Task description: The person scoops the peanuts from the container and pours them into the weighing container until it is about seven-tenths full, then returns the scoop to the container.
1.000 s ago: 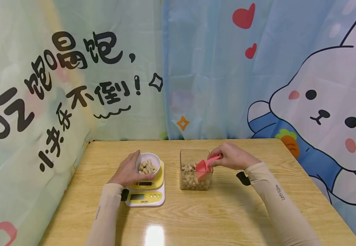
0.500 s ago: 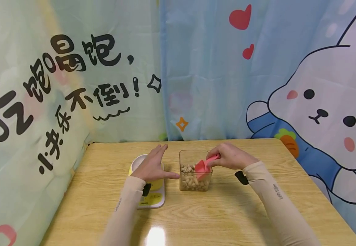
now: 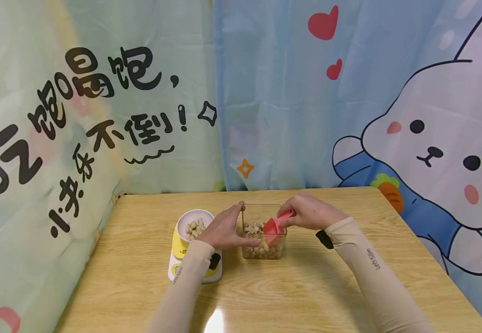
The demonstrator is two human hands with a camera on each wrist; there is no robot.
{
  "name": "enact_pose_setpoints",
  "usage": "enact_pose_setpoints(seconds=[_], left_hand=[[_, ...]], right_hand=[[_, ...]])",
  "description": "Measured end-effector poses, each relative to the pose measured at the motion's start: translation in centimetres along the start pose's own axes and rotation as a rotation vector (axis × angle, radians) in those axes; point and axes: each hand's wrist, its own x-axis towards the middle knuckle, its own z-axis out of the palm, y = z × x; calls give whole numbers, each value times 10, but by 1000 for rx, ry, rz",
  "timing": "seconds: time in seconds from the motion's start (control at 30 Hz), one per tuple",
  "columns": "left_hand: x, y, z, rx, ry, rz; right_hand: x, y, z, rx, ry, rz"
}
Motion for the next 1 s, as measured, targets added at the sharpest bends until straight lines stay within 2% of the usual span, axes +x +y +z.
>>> enact_pose_setpoints(seconds=[0.27,0.37,0.7,1.0], left_hand=[[2,-1,2,6,21,6],[1,0,1,8,27,6],[1,0,1,0,19,-4],[1,-2,0,5,26,-16]], right_hand=[[2,6,10,1,2,-60],[1,11,15,23,20,-59],[-3,22,32,132,179,-38],[-5,25,41,189,248,6]])
